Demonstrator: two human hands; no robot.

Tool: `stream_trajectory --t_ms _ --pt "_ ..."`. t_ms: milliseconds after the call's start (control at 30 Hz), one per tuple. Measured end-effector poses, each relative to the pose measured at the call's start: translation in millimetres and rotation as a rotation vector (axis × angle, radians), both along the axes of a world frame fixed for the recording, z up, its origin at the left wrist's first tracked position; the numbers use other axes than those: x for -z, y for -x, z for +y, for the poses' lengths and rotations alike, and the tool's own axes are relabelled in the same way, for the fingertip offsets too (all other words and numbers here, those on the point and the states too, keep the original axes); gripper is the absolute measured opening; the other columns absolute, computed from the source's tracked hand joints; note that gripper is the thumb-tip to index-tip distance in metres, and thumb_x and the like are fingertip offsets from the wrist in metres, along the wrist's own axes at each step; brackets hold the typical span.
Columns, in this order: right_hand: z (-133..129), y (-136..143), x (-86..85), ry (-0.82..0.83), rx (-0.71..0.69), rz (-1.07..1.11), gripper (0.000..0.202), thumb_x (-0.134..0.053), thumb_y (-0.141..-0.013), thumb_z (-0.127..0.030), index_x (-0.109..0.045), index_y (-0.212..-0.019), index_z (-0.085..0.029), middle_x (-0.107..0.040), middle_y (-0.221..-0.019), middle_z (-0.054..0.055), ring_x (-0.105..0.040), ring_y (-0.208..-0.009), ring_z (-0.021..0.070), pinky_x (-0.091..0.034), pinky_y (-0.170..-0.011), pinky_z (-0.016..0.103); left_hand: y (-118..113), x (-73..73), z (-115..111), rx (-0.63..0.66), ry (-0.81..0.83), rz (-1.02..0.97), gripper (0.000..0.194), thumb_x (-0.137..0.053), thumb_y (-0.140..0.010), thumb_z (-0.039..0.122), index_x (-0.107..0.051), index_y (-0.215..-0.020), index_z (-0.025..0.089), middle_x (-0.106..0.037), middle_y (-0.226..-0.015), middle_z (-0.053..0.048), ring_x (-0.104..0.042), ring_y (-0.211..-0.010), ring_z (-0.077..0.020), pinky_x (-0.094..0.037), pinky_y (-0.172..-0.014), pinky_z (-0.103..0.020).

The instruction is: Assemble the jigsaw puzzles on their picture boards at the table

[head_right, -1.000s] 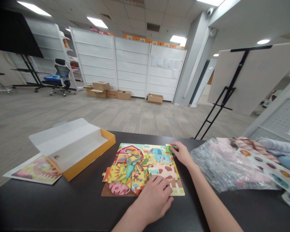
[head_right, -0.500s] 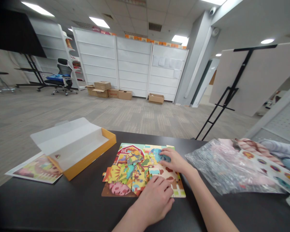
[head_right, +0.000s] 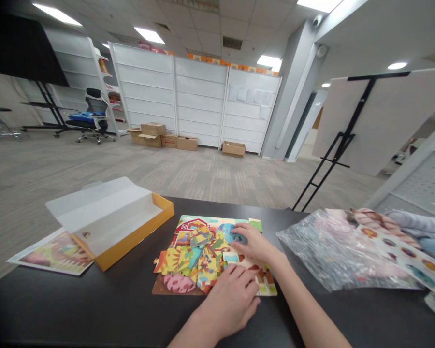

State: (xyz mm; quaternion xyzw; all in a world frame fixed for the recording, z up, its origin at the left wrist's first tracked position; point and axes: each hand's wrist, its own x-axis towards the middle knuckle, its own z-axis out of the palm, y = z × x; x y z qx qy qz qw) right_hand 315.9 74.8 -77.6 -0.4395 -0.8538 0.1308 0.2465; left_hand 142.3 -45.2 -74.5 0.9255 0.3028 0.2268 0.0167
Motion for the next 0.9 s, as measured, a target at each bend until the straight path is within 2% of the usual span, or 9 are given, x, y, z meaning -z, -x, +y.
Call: stream_trajectory --t_ms 400,600,700,800,833,900 --pt "-4 2 -1.0 0.014 0.019 -0.002 0.034 -0.07 -0.086 -0.036 -0.072 -0.117 -0.023 -0.063 -0.133 0.013 -0.059 -0.123 0.0293 -0.046 -0.107 0.045 0 0.7 0 0.004 -0.001 -0.021 0.032 -0.048 -0.1 0.044 -0.064 -0.108 0.017 -0.065 -0.118 -0.006 -0.055 -0.108 -0.0227 -0.04 -0.099 -0.039" --pt "-5 3 -1.2 0.016 0.028 0.006 0.034 -0.07 -0.085 -0.034 -0.072 -0.116 -0.022 -0.063 -0.132 0.014 -0.059 -0.123 0.0302 -0.046 -0.107 0.047 0 1.5 0 0.011 0.005 -0.02 0.029 -0.051 -0.098 0.043 -0.064 -0.104 0.018 -0.065 -0.117 -0.005 -0.056 -0.107 -0.0222 -0.042 -0.099 -0.039" --pt "-4 3 -0.5 0.008 0.021 0.007 0.034 -0.07 -0.085 -0.033 -0.072 -0.116 -0.022 -0.063 -0.132 0.014 -0.059 -0.123 0.0301 -0.045 -0.108 0.047 3 -4.3 3 0.023 0.025 -0.069 0.026 -0.052 -0.098 0.041 -0.063 -0.106 0.019 -0.066 -0.117 -0.003 -0.057 -0.107 -0.0212 -0.043 -0.098 -0.038" --pt "-4 2 -0.8 0.011 0.01 0.005 0.033 -0.069 -0.086 -0.033 -0.071 -0.117 -0.021 -0.063 -0.132 0.014 -0.059 -0.123 0.0289 -0.045 -0.108 0.047 22 -19.4 17 -0.009 0.075 -0.131 0.021 -0.052 -0.099 0.038 -0.064 -0.104 0.021 -0.068 -0.105 -0.003 -0.06 -0.102 -0.0205 -0.045 -0.094 -0.036" --pt "-4 3 -1.3 0.016 0.007 0.006 0.033 -0.068 -0.086 -0.033 -0.071 -0.117 -0.02 -0.063 -0.132 0.014 -0.059 -0.122 0.0286 -0.045 -0.107 0.046 33 -25.3 23 -0.061 0.092 -0.16 0.019 -0.053 -0.098 0.035 -0.064 -0.099 0.021 -0.069 -0.102 -0.003 -0.061 -0.1 -0.0207 -0.046 -0.092 -0.036" --pt "-5 3 -3.1 0.03 0.007 0.006 0.033 -0.068 -0.087 -0.034 -0.071 -0.116 -0.019 -0.062 -0.131 0.015 -0.059 -0.122 0.0285 -0.045 -0.107 0.046 63 -35.9 36 -0.172 0.13 -0.188 0.014 -0.054 -0.098 0.029 -0.065 -0.103 0.022 -0.07 -0.104 -0.004 -0.062 -0.102 -0.021 -0.047 -0.092 -0.035"
